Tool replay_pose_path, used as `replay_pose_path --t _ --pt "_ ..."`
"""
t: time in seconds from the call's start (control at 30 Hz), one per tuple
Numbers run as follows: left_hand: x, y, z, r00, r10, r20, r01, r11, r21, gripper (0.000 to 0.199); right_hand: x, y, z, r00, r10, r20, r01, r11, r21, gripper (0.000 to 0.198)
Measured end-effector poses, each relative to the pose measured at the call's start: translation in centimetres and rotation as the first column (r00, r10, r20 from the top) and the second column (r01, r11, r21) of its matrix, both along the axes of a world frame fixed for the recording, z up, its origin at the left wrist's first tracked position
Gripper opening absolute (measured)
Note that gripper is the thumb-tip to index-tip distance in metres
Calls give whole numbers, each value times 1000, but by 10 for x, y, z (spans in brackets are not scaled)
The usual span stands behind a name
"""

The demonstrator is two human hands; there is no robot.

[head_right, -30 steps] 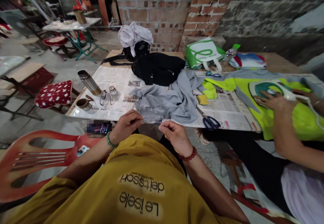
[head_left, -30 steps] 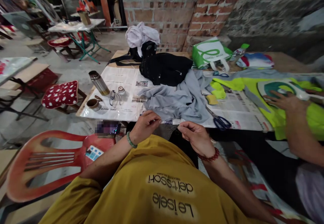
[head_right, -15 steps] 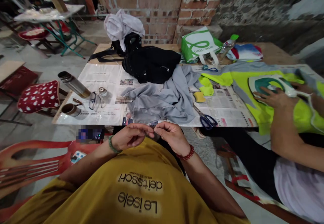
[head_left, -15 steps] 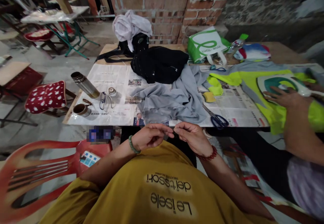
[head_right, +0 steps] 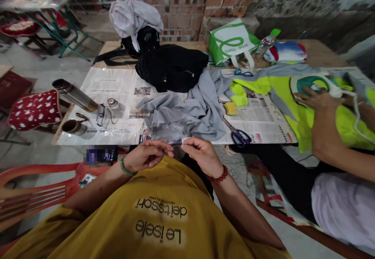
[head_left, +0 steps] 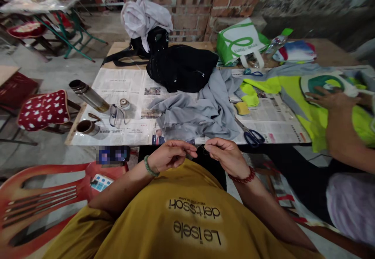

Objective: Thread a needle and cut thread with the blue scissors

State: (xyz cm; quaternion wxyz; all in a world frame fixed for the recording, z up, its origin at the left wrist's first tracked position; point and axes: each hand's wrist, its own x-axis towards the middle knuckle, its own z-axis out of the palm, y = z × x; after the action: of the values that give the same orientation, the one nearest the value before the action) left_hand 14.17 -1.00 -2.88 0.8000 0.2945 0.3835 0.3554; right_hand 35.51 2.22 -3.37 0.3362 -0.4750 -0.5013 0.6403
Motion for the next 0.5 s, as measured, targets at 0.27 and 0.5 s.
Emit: replay_pose_path --t 0.27,0.5 --pt "-3 -1 1 998 -16 -53 17 1000 18 32 1 0 -2 1000 15 -20 -15 1000 -18 34" --pt "6 1 5 975 43 -217 -28 997 75 34 2 -3 -1 1000 8 -6 -8 1000 -7 35"
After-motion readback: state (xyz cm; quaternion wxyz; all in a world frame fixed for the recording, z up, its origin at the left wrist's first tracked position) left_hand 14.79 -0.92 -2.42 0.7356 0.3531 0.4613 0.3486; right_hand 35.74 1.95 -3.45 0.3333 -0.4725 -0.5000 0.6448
